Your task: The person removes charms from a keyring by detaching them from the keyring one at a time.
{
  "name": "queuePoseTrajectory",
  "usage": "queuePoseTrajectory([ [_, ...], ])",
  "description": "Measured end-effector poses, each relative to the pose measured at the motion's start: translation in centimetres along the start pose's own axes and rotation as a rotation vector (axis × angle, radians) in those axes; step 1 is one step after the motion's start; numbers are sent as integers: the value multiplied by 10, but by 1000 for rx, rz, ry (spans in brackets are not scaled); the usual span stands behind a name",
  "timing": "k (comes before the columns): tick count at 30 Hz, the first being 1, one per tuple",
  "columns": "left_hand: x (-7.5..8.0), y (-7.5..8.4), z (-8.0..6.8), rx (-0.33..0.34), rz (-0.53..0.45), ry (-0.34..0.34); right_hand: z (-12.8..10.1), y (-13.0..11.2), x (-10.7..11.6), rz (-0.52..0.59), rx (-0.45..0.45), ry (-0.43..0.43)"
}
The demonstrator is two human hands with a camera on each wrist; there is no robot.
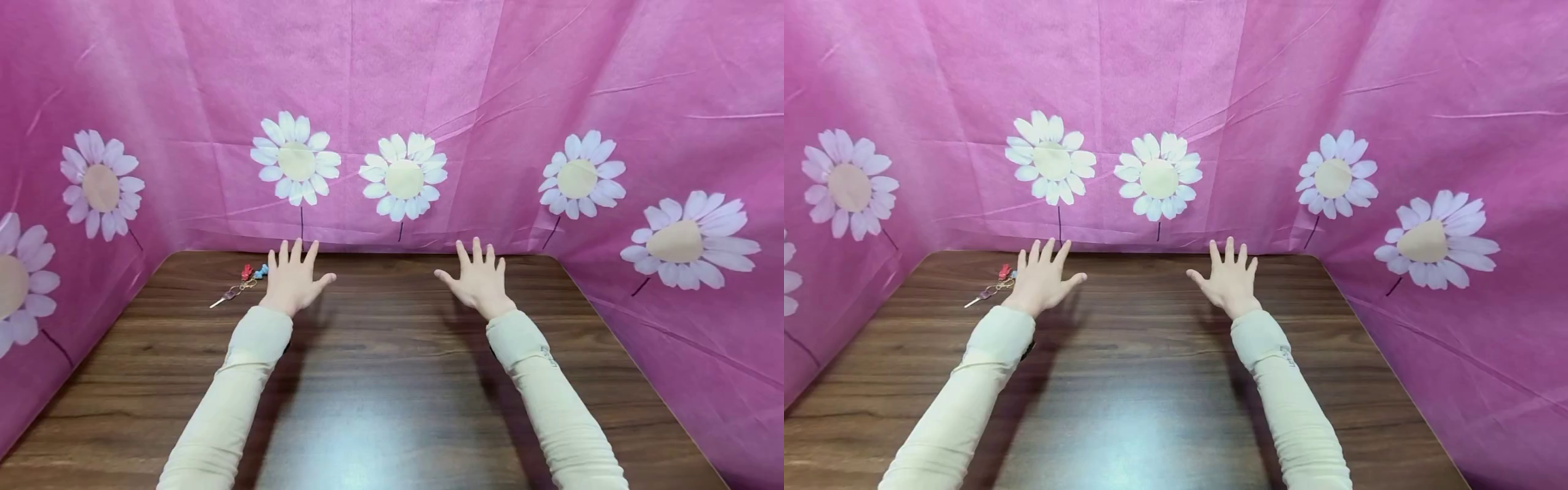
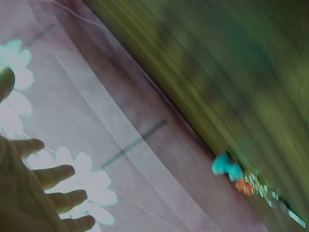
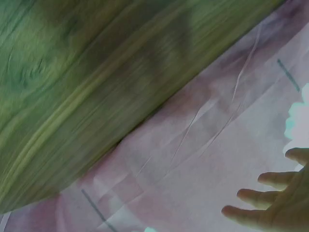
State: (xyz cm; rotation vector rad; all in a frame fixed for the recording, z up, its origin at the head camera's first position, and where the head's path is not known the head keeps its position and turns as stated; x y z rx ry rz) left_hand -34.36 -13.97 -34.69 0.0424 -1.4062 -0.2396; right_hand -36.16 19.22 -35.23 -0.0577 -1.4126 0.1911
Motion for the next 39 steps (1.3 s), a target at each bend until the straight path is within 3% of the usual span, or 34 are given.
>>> queuePoseTrajectory([
  [7, 11, 17, -16, -77, -82, 144, -11, -22, 6, 50, 111, 90],
  [11, 18, 22, -28, -97, -185, 196, -18, -33, 11, 145, 154, 155],
  [20, 8, 22, -46, -81, -467, 73, -38, -34, 4, 354, 128, 107],
  [25, 11, 1, -53, -40, -708, 93, -43, -32, 2, 412, 122, 138],
  [28, 16, -16, -56, -18, -780, 150, -46, -30, 2, 427, 131, 167],
  [34, 15, -54, -55, -13, -725, 229, -53, -23, -2, 481, 107, 173],
  [39, 10, -87, -45, -16, -652, 274, -56, -14, -4, 479, 56, 183],
])
Point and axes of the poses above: each hand's wrist, its own z-axis towards the middle knuckle, its own x-axis out of the back of the hand, y = z × x, the point moved 7 cm from there along z, towards the middle knuckle, and after that the axes turned 1 degree about y, right-handed, at the moved point
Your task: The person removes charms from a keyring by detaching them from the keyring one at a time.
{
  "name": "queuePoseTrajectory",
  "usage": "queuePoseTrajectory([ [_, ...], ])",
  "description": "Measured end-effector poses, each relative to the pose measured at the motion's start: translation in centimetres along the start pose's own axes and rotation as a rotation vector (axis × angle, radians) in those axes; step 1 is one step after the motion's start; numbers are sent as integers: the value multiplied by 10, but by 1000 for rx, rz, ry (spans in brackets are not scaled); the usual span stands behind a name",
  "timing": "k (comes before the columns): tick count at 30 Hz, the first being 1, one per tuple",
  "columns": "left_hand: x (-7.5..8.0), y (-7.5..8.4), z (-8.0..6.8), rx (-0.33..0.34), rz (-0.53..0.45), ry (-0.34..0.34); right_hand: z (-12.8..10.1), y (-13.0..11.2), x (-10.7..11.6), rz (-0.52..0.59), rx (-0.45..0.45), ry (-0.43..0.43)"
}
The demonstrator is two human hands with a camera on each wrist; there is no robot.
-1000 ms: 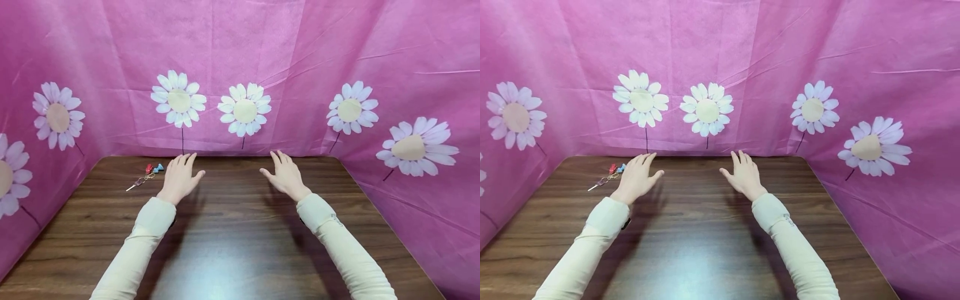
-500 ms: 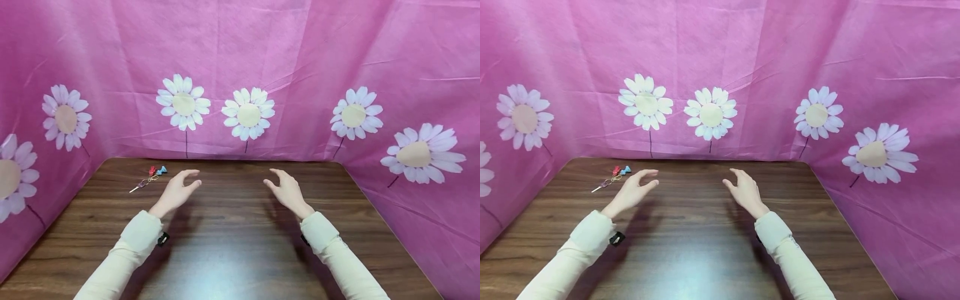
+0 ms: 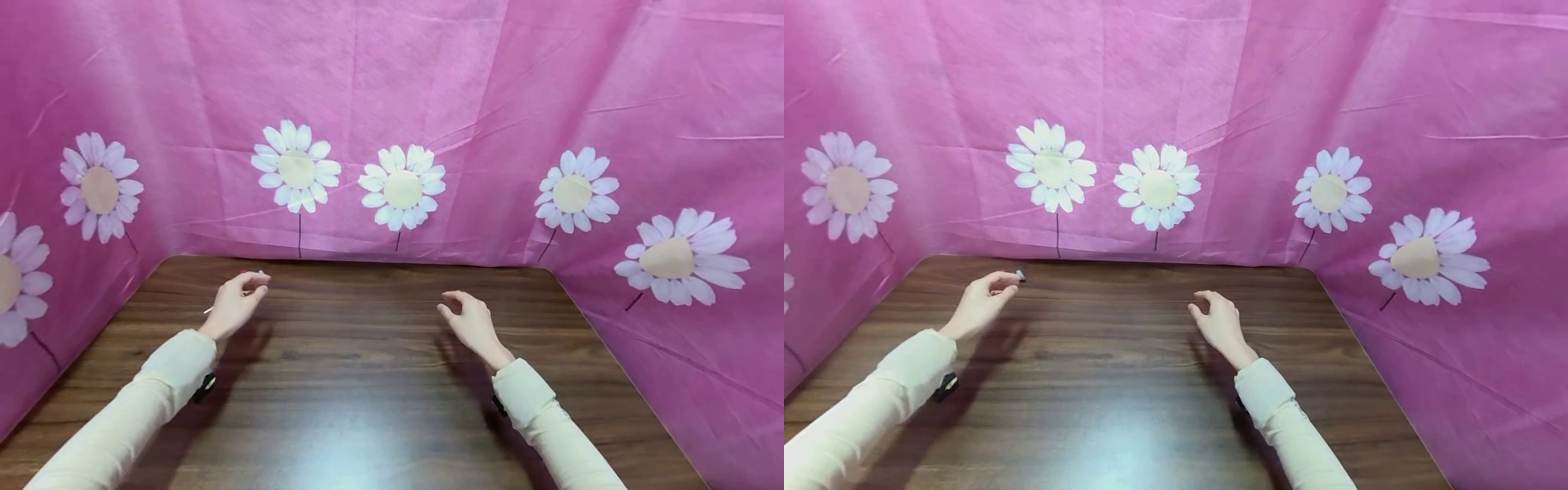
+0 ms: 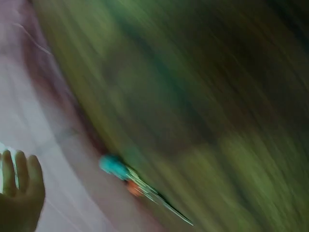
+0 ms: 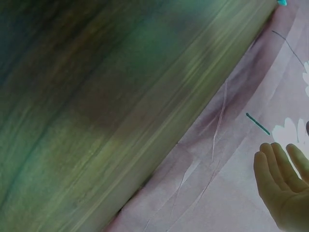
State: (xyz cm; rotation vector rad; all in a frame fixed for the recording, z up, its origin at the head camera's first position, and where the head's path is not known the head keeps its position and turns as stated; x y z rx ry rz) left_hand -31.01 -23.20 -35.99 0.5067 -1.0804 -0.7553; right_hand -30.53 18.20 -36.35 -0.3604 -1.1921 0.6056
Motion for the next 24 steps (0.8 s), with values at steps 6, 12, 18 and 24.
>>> queuePoseTrajectory([
  [6, 15, -39, 17, 65, 100, -4, 0, 3, -1, 25, -14, 9],
  [12, 24, -64, 24, 123, 206, -68, -1, 3, -1, 54, 4, 3],
  [18, 26, -86, 24, 166, 341, -128, 2, -2, -2, 161, 61, 25],
  [24, 22, -110, 19, 249, 420, -218, 2, -4, -9, 202, 75, 11],
])
Point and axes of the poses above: each hand's wrist, its own z-axis towards the middle knuckle, its own x-axis out of the back of the hand, y = z × x, the point moved 7 cm from there along z, towards the middle knuckle, and after that the axes turned 1 degree about y, right-handed, at the moved point
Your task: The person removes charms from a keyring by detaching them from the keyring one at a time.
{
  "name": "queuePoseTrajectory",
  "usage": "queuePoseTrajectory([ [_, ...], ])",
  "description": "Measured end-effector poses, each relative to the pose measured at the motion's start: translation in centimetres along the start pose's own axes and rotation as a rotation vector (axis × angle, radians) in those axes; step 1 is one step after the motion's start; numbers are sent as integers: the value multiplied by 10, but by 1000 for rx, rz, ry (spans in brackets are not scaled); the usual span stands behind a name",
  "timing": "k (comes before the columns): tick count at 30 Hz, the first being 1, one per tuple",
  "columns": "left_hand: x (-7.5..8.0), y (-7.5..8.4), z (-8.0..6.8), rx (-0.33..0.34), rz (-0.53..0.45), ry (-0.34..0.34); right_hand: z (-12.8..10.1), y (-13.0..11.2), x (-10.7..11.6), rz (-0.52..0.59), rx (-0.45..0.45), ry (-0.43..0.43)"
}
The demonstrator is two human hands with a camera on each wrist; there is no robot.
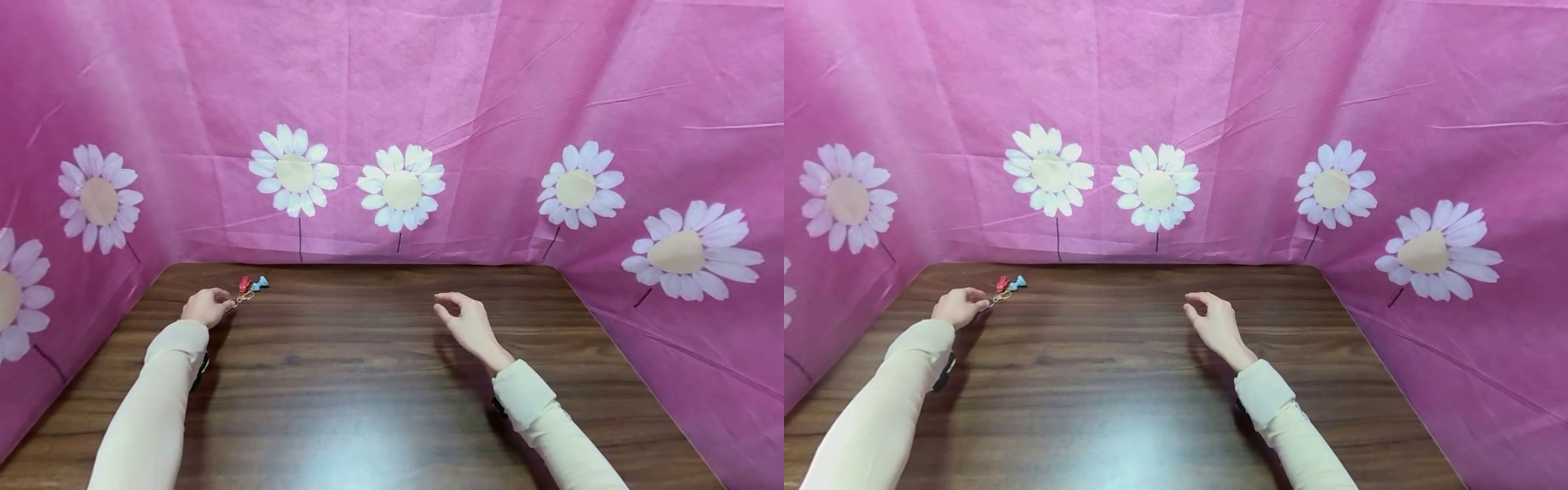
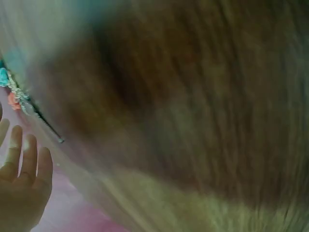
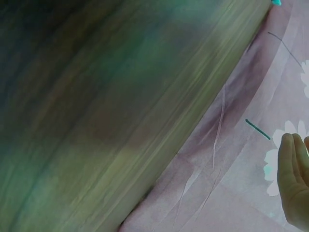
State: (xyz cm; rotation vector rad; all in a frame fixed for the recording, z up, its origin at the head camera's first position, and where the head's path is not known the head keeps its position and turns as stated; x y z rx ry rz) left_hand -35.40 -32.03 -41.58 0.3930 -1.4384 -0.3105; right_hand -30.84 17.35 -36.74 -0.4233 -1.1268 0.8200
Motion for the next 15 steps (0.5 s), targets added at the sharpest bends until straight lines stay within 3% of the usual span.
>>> queuePoseTrajectory([
  [7, -8, -16, 8, 44, 32, -6, 6, -4, -1, -8, 21, 15],
  [15, -15, -24, 12, 155, -27, -53, 8, -15, -3, 49, 34, 39],
])
Point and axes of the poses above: each hand's wrist, its own z-axis towards the middle knuckle, its own x-axis out of the back of the hand, y = z × x, the point moved 7 cm from there along z, towards the middle knuckle, and after that the axes turned 1 degree about y, right-handed, at the moved point
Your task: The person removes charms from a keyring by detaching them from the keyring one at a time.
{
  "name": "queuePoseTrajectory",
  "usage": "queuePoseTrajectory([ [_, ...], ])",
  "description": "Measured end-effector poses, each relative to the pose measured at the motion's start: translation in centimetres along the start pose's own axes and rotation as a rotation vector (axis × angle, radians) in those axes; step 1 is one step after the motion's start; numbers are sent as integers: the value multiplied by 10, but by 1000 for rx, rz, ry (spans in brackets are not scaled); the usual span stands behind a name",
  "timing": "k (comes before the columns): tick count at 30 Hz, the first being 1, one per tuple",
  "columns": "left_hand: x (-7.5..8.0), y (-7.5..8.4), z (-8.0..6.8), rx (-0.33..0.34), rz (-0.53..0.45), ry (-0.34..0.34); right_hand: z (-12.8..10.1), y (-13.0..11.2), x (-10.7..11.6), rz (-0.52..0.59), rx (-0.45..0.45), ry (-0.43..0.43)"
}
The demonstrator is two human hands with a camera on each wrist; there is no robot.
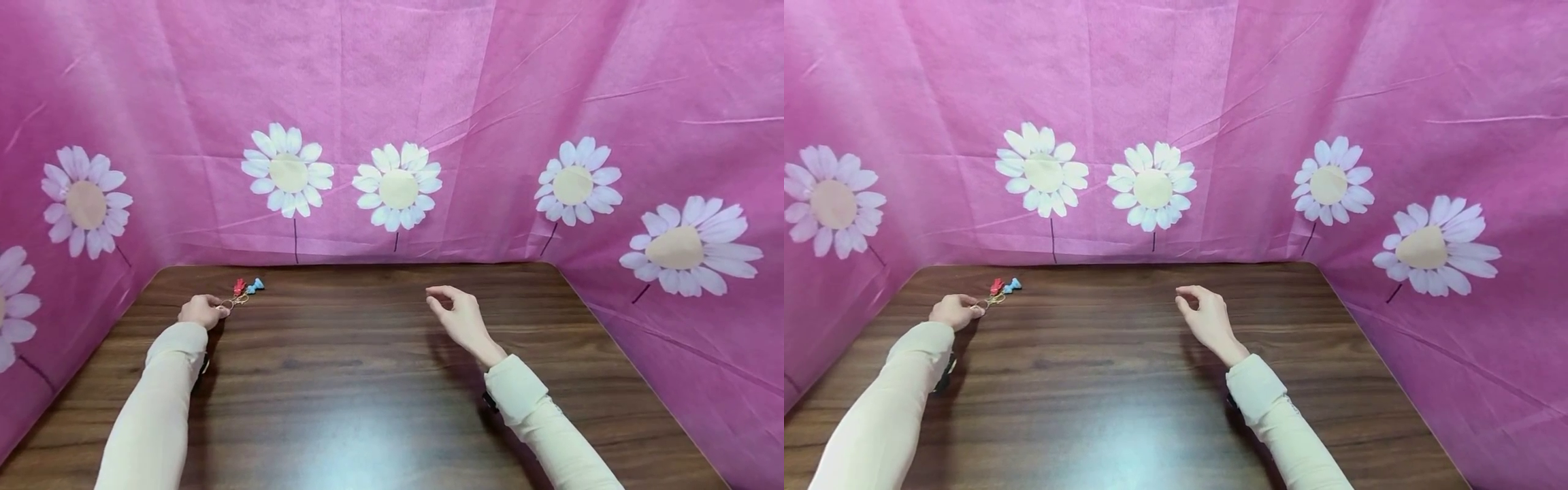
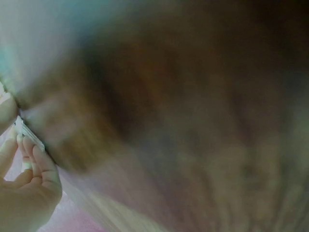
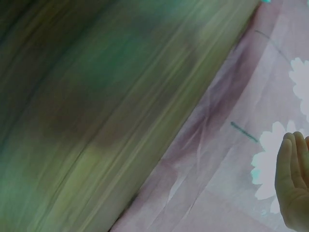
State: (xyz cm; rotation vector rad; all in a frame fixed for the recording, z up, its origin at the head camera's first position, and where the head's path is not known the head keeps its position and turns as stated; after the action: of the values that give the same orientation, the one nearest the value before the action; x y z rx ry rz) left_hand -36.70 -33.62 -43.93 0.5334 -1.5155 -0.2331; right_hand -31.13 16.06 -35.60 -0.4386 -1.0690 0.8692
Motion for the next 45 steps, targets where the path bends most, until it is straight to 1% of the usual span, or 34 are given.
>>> queuePoseTrajectory([
  [3, 1, -2, -3, 23, -17, -12, -1, -6, -4, 34, -2, -9],
  [7, 2, 2, -3, 5, -19, 4, 1, -12, -6, 64, -5, -22],
  [10, 5, 11, -5, -29, -39, 67, 3, -11, -7, 95, -26, -32],
  [16, 18, 36, -6, -89, -105, 221, 4, -5, -19, 270, -65, -73],
  [18, 22, 44, -7, -106, -124, 261, 4, -5, -21, 289, -71, -86],
  [21, 27, 56, -8, -127, -146, 290, 2, -11, -20, 291, -77, -97],
  [27, 31, 80, -14, -164, -180, 291, -3, -36, -10, 258, -76, -124],
  [33, 35, 104, -25, -176, -228, 290, -7, -42, -13, 245, -96, -177],
  [36, 37, 117, -30, -198, -242, 284, -8, -43, -15, 246, -89, -187],
  [38, 37, 125, -34, -230, -251, 274, -9, -43, -17, 249, -87, -186],
  [42, 38, 142, -41, -315, -254, 264, -9, -43, -18, 255, -91, -185],
  [45, 39, 155, -46, -371, -258, 243, -10, -43, -19, 255, -92, -183],
])
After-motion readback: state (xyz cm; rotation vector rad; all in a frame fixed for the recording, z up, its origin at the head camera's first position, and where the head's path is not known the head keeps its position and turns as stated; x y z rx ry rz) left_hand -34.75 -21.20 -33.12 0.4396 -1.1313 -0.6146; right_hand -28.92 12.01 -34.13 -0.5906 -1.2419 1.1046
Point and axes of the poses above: each hand's wrist, its own z-axis towards the middle knuckle, its own x-axis out of the back of the hand, y = z × x, the point moved 7 cm from there along z, towards the middle knuckle, and after that the axes turned 1 degree about y, right-handed, at the moved point
